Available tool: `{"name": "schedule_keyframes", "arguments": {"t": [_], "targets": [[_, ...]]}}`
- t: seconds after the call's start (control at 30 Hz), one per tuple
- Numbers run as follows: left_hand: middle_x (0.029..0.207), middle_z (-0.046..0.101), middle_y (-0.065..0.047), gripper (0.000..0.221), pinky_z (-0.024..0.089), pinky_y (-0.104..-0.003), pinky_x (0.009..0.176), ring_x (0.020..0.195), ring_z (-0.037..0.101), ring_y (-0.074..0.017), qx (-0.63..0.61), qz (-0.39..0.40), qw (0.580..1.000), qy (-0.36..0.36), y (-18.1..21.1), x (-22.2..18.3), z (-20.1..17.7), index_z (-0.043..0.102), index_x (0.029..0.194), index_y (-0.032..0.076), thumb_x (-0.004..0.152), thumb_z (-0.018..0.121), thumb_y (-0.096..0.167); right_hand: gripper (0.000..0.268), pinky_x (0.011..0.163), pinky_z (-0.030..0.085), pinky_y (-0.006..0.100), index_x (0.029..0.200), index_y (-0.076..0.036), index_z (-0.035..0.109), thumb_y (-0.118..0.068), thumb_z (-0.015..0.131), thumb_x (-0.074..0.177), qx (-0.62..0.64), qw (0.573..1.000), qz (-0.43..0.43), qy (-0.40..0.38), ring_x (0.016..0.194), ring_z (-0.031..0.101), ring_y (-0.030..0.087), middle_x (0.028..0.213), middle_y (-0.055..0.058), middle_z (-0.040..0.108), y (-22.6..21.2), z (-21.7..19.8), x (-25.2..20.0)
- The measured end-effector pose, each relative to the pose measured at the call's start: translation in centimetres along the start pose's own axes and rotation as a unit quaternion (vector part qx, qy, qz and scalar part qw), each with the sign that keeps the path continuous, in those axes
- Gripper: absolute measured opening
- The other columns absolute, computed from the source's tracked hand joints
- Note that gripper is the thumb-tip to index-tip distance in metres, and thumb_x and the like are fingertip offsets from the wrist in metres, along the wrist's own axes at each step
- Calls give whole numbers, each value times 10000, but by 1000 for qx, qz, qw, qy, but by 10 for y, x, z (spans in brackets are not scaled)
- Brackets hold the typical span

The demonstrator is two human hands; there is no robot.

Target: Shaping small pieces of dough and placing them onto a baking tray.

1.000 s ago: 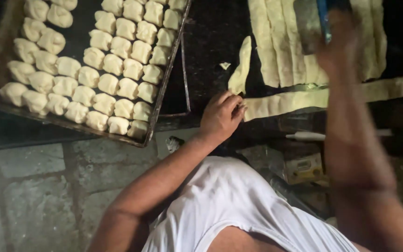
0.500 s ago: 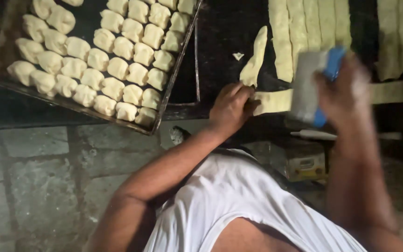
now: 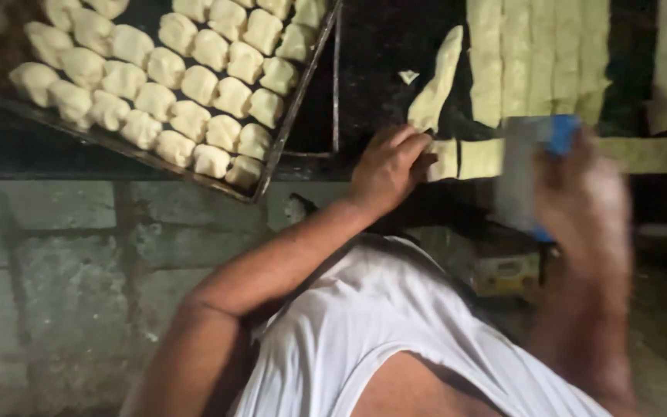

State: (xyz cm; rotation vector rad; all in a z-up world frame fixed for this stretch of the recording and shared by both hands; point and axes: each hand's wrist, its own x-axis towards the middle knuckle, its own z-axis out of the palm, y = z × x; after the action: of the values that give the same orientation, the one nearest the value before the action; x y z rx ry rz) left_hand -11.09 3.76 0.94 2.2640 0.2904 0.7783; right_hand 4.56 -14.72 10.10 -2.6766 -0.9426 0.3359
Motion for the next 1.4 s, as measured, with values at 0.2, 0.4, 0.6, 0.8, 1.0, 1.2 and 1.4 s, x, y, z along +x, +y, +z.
{"name": "schedule_keyframes", "arguments": {"t": [0.2, 0.4, 0.6, 0.8, 1.0, 1.2, 1.4], "targets": [[1065, 665, -124, 203, 522, -456, 896, 1015, 641, -348, -59, -53, 996, -39, 14, 9, -5, 675, 1075, 46, 930, 763, 156, 351, 805, 538, 579, 1265, 3, 628, -308, 652, 1103, -97, 993, -60, 40, 984, 660, 509, 1069, 322, 699, 66, -4, 15], [1111, 698, -111, 142, 540, -440, 914, 1032, 653, -319, -107, -22, 994, -1, 26, 15, 4, 683, 1080, 26, 950, 728, 67, 388, 710, 522, 582, 1285, 7, 651, -338, 634, 1109, -77, 995, 12, 57, 942, 639, 526, 1051, 319, 691, 116, -24, 25], [1197, 695, -133, 245, 493, -451, 1050, 1179, 616, -323, -34, 52, 996, -60, 46, 32, 8, 679, 1187, 5, 953, 716, 68, 309, 735, 546, 537, 1214, -5, 661, -299, 591, 1154, -110, 988, -27, 102, 939, 665, 473, 1061, 284, 696, 199, -21, 27], [1206, 676, -142, 442, 473, -442, 1041, 1175, 596, -327, 11, -5, 982, -187, 58, 36, 16, 635, 1301, -10, 880, 732, 82, 375, 683, 544, 546, 1363, -79, 683, -251, 565, 1050, -31, 993, 90, 74, 890, 689, 439, 1089, 266, 712, 217, -51, 19], [1214, 654, -150, 488, 459, -448, 1032, 1177, 581, -333, 66, -26, 971, -229, 72, 42, 20, 632, 1322, -11, 851, 735, 61, 286, 688, 546, 539, 1269, -54, 663, -221, 534, 1076, -27, 982, 175, 65, 777, 700, 429, 982, 280, 702, 254, -61, 23], [1173, 654, -159, 504, 455, -467, 1003, 1155, 581, -350, 107, -50, 964, -237, 81, 50, 24, 631, 1320, -3, 828, 722, 55, 337, 822, 563, 478, 1105, -48, 649, -383, 628, 1135, -245, 958, 11, 148, 916, 676, 410, 997, 250, 682, 378, -5, 49], [1167, 647, -193, 542, 448, -488, 990, 1114, 576, -398, 133, -68, 959, -241, 74, 58, 31, 617, 1334, -25, 812, 732, 65, 319, 713, 548, 455, 1056, -65, 649, -366, 650, 1161, -244, 960, -17, 137, 807, 634, 362, 902, 160, 656, 441, -19, 50]]}}
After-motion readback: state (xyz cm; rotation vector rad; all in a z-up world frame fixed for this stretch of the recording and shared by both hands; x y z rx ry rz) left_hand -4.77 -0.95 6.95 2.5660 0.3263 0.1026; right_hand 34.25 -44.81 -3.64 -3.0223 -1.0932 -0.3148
